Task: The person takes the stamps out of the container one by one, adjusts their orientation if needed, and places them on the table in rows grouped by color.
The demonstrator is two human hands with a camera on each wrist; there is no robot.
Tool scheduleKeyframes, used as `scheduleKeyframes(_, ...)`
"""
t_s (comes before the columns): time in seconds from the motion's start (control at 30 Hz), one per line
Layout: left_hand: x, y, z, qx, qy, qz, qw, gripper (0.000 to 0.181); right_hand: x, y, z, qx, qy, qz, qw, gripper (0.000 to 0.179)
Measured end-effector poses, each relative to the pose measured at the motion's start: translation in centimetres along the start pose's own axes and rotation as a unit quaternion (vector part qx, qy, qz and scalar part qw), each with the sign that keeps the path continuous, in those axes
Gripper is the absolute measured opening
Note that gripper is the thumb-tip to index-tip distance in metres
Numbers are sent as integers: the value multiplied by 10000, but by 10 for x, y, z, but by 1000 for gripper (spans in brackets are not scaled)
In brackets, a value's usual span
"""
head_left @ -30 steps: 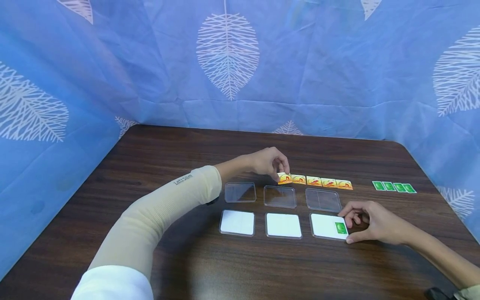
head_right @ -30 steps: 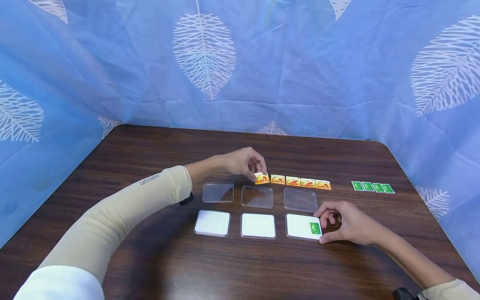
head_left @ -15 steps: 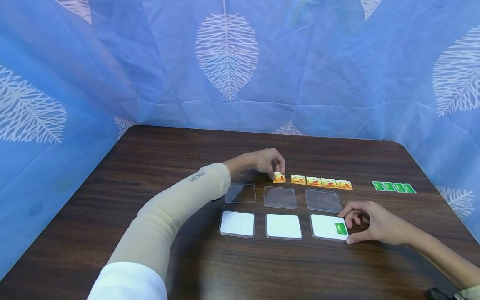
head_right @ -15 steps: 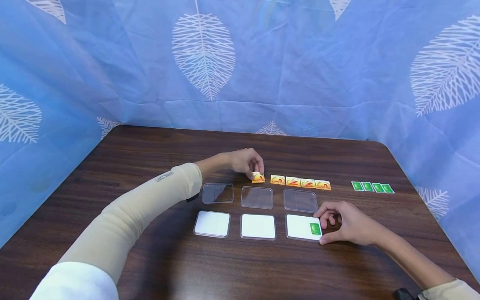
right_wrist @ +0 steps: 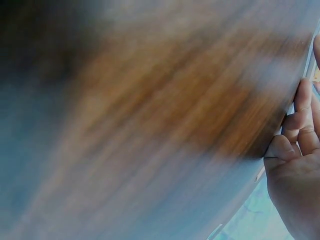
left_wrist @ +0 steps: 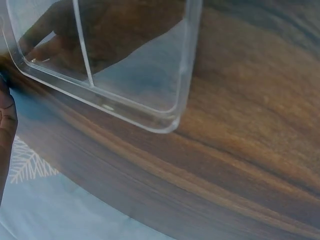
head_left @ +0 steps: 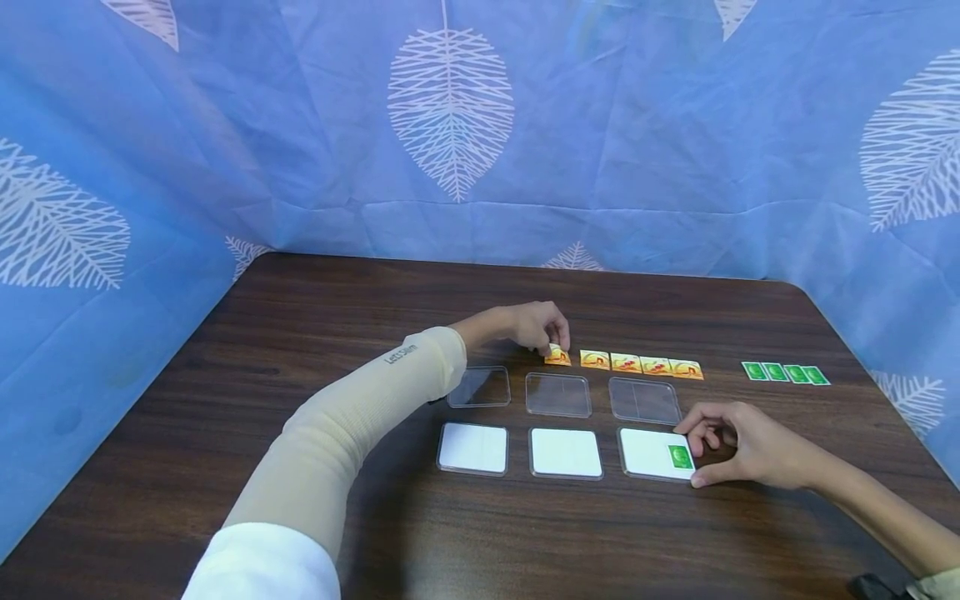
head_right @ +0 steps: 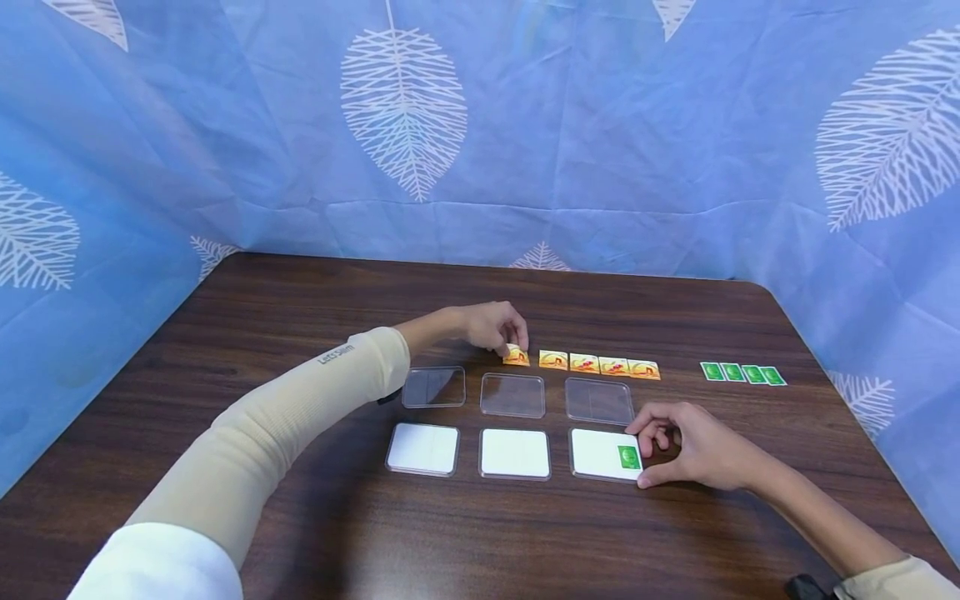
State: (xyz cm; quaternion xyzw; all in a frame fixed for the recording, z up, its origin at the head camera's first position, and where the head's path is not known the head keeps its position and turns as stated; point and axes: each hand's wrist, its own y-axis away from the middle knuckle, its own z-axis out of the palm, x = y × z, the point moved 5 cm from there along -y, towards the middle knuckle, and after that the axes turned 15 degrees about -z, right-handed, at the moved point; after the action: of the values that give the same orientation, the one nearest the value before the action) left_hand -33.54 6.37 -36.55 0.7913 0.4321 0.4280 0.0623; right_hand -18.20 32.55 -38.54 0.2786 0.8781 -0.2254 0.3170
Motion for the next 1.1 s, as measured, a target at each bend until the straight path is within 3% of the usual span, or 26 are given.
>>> scheduleKeyframes(0.27, 3, -2, 1, 246, -170, 83, 9995, 18, 1, 1, 0, -6, 31, -15, 10000, 42)
scheduleKeyframes(0.67, 10, -4, 2, 692, -1021, 314, 9919, 15, 0, 1, 0, 4, -12, -37, 10000, 42)
scheduleKeyframes(1.1, 10, -2, 3, 823, -1105, 344, 9899, 13, 0, 1, 1, 7, -21, -24, 10000, 42)
